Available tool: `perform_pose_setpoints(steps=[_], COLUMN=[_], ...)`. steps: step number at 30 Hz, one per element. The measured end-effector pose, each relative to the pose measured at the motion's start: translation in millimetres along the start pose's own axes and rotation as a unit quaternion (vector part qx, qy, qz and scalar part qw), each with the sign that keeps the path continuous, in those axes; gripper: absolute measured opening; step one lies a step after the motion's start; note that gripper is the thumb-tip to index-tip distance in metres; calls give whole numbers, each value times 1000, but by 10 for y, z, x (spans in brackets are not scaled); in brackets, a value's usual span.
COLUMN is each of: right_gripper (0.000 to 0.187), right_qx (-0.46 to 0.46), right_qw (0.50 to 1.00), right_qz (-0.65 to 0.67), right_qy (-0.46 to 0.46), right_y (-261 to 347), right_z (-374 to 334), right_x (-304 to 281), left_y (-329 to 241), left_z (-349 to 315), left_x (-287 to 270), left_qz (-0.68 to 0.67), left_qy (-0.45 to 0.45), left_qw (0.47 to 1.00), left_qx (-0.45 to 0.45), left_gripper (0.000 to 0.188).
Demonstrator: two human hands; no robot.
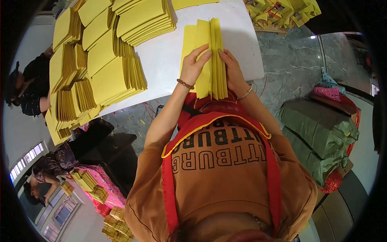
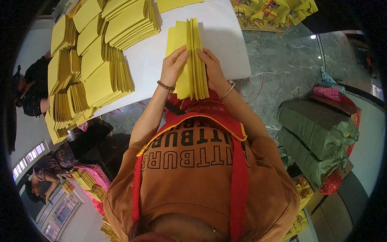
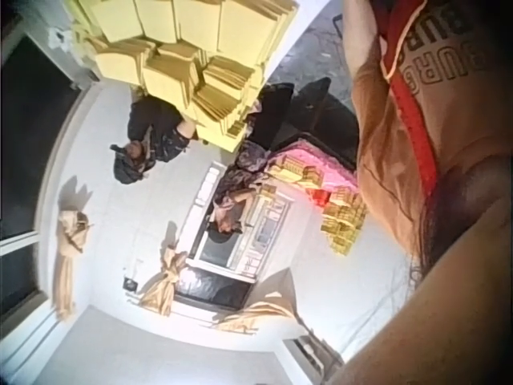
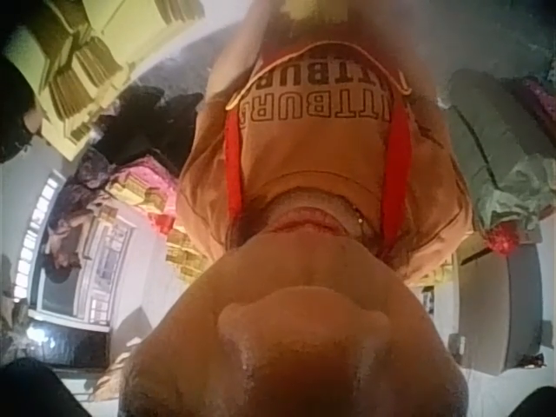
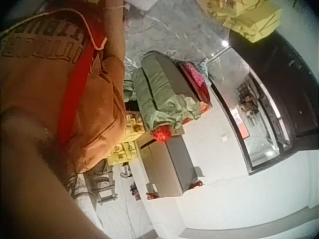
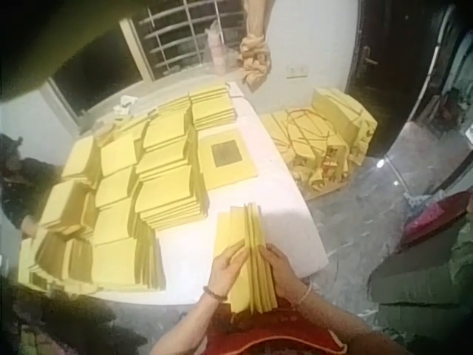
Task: Folding and stacking yellow ritual paper sheets at a production table.
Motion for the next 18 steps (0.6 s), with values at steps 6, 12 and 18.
perform_pose_setpoints(steps=[6,12,18], right_gripper=[18,18,18], right_qx=[8,4,8], right_qw=[1000,1000,1000], right_qz=[2,4,13], right_qy=[15,-2,-1], right_y=[2,1,1], right_z=[6,-1,-9], right_x=[-28,7,19], left_y=[14,36,25], left_z=[12,8,-6], left_x=[3,2,12], left_qz=[24,34,10], left_qy=[-1,-11,-33], left_qw=[999,999,999], left_qx=[23,30,-9], left_gripper=[34,31,20])
Point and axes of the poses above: each hand's wrist, its own z-axis towards the middle knuckle, its own x-axis out of the palm, y = z × x, the point moved 1 cm from there along z, towards the middle knuckle, and after that the axes turned 13 degrees about z, right-handed, at the moved point
